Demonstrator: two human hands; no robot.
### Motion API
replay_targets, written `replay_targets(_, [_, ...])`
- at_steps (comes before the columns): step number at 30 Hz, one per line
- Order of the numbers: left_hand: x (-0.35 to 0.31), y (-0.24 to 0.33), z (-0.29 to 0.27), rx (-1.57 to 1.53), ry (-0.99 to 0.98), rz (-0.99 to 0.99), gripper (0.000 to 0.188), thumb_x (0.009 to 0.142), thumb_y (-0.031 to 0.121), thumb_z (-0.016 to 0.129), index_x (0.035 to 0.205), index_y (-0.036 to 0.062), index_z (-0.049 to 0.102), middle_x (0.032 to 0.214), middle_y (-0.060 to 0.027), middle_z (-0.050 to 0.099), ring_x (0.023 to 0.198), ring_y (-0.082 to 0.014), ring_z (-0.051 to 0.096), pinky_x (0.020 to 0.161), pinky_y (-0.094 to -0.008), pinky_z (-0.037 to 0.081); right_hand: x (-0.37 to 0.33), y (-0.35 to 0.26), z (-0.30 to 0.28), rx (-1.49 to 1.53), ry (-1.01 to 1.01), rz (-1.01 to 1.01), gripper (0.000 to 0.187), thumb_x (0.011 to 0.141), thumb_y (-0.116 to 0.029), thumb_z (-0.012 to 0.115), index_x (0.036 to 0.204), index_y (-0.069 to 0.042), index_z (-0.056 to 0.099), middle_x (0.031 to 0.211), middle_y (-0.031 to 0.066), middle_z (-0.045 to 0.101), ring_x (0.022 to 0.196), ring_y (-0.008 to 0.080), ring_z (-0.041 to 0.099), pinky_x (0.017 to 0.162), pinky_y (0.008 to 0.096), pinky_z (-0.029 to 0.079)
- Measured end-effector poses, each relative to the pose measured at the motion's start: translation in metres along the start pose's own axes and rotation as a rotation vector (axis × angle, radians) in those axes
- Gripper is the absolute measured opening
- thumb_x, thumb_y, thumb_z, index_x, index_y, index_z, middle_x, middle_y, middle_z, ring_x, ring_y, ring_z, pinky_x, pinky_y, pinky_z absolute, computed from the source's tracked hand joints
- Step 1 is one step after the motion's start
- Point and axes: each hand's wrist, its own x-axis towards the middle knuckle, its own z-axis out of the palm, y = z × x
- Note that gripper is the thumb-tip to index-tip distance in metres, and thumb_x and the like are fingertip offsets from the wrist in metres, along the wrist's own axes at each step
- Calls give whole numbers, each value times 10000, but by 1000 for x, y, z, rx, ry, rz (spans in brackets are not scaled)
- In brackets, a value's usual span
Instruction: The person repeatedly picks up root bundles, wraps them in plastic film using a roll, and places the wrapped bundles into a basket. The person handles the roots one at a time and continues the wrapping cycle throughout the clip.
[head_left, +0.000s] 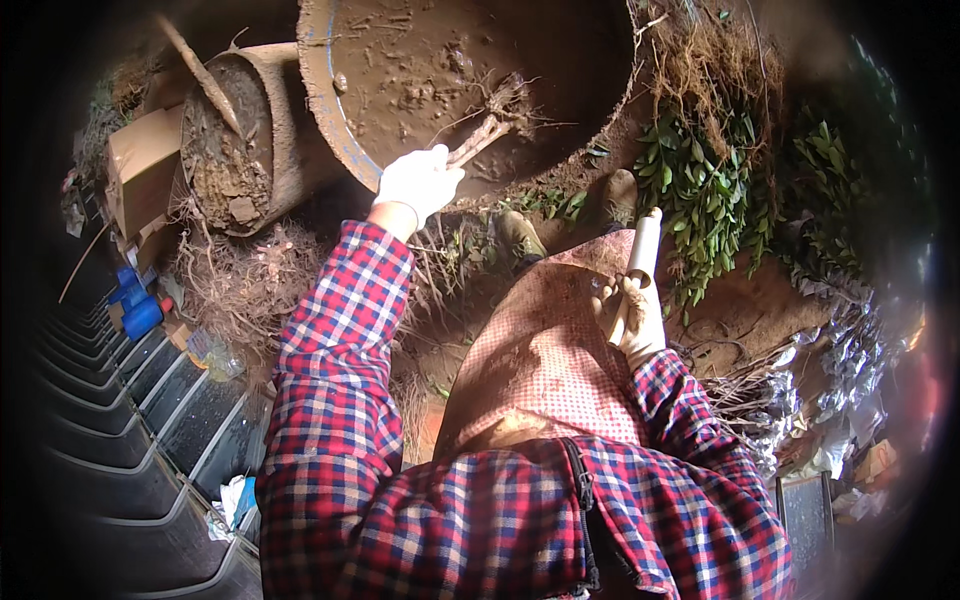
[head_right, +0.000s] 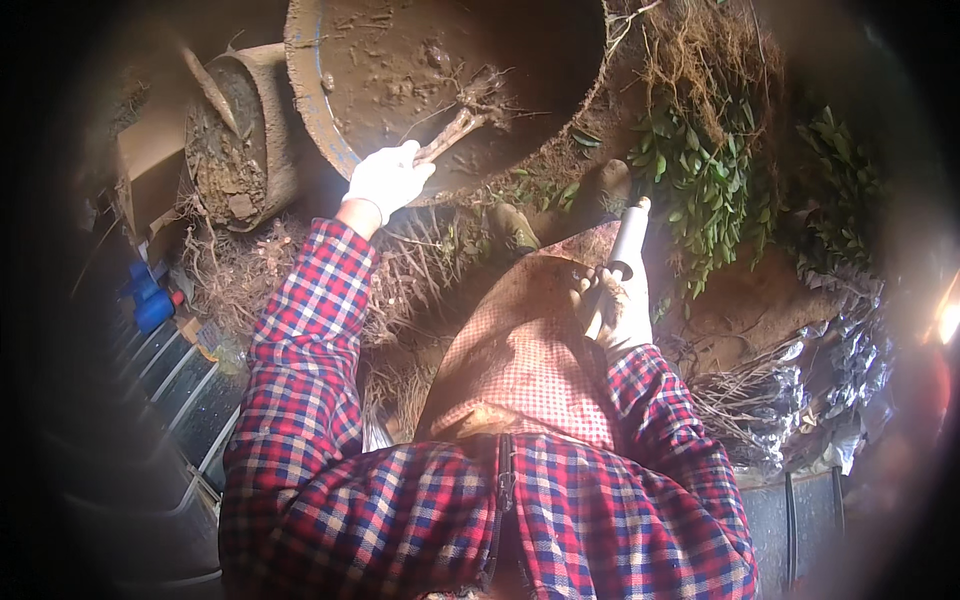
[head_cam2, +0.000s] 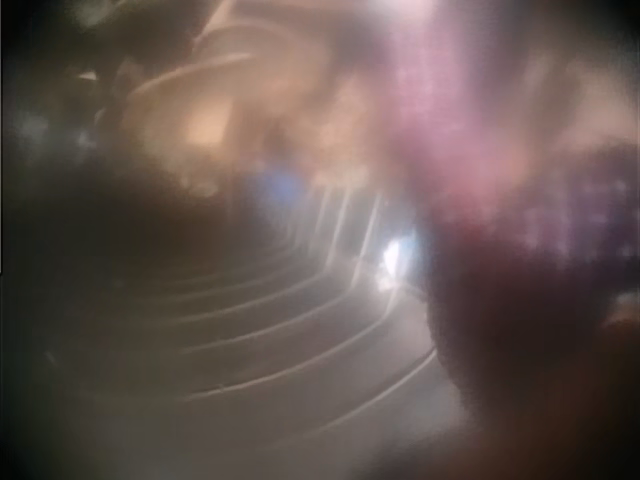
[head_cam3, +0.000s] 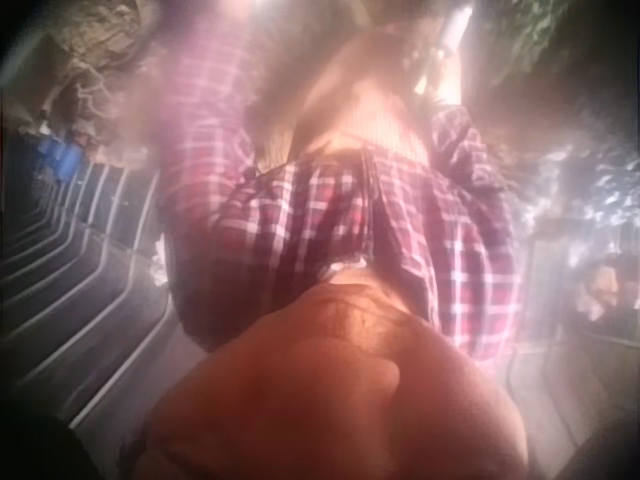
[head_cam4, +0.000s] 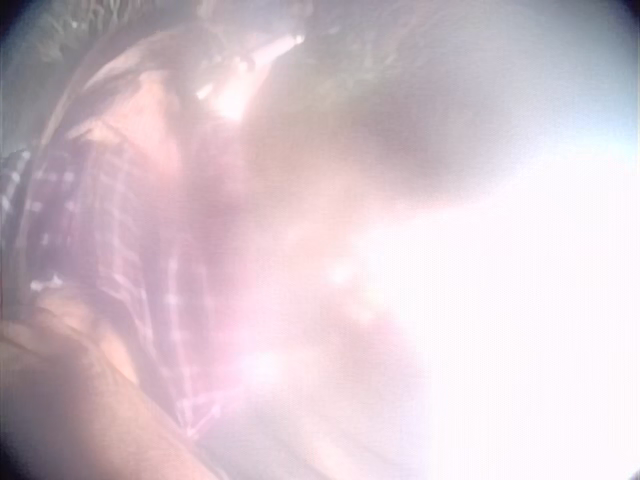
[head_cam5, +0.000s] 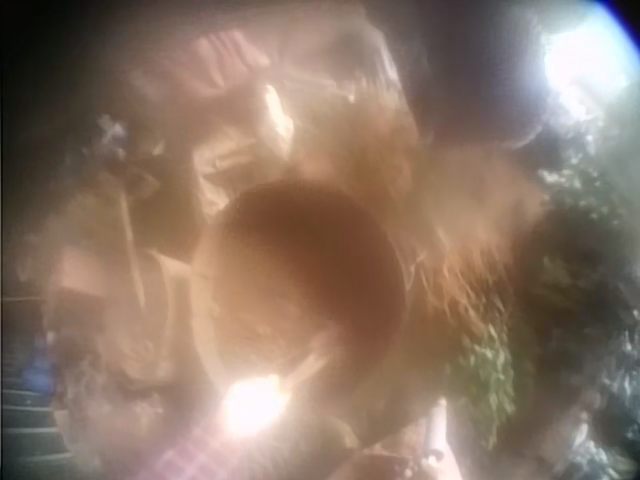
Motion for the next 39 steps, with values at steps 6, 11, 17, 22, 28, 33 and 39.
replay_targets(6, [-43, -16, 8, 99, 230, 46, 342, 907, 383, 538, 1076, 85, 536, 881, -153, 672, 829, -343, 659, 716, -450, 518, -2, 3, -6, 3, -5, -24, 223, 879, -74, 639, 1061, -124, 522, 912, 59, 613, 836, 235, 631, 756, 472, 562])
replay_targets(11, [-55, -14, 10, 137, 271, -7, 416, 886, 402, 583, 1194, 123, 558, 860, -133, 665, 825, -314, 653, 730, -413, 519, 1, 3, -13, 27, -99, -13, 205, 875, -110, 662, 1041, -115, 541, 913, 55, 628, 844, 230, 634, 780, 459, 553])
replay_targets(17, [-31, 0, -16, -112, 268, -11, 420, 883, 421, 576, 1151, 98, 558, 980, -197, 672, 941, -392, 634, 823, -472, 493, 1, 6, -17, 101, -110, 27, 183, 885, -114, 655, 1037, -116, 553, 919, 47, 620, 860, 212, 628, 813, 473, 527])
replay_targets(22, [31, 35, -57, -109, 324, -8, 387, 891, 408, 565, 1099, 83, 565, 977, -206, 670, 944, -403, 630, 846, -477, 490, -8, 7, -14, 112, -129, 22, 178, 903, -125, 637, 1057, -99, 552, 944, 55, 614, 842, 223, 633, 782, 459, 562])
replay_targets(28, [101, 91, -66, 160, 125, 51, 368, 920, 322, 522, 1131, 27, 584, 1023, -197, 677, 945, -358, 659, 829, -432, 518, -6, 15, -16, 171, -86, 40, 226, 901, -163, 647, 1086, -75, 551, 940, 65, 624, 842, 238, 629, 781, 447, 560])
replay_targets(33, [104, 101, -47, 630, 223, 201, 374, 857, 154, 605, 1121, -104, 542, 890, -187, 696, 803, -293, 709, 671, -374, 563, 0, 24, -18, 193, -60, 72, 207, 895, -183, 659, 1064, -100, 572, 926, 39, 639, 838, 211, 625, 774, 433, 554])
replay_targets(39, [85, 86, -18, 824, 217, 388, 448, 830, 118, 599, 1152, -171, 481, 795, -150, 695, 713, -249, 712, 617, -328, 564, 0, 23, -14, 163, -40, -16, 262, 892, -159, 654, 1119, -109, 534, 950, 43, 617, 853, 226, 618, 791, 433, 535])
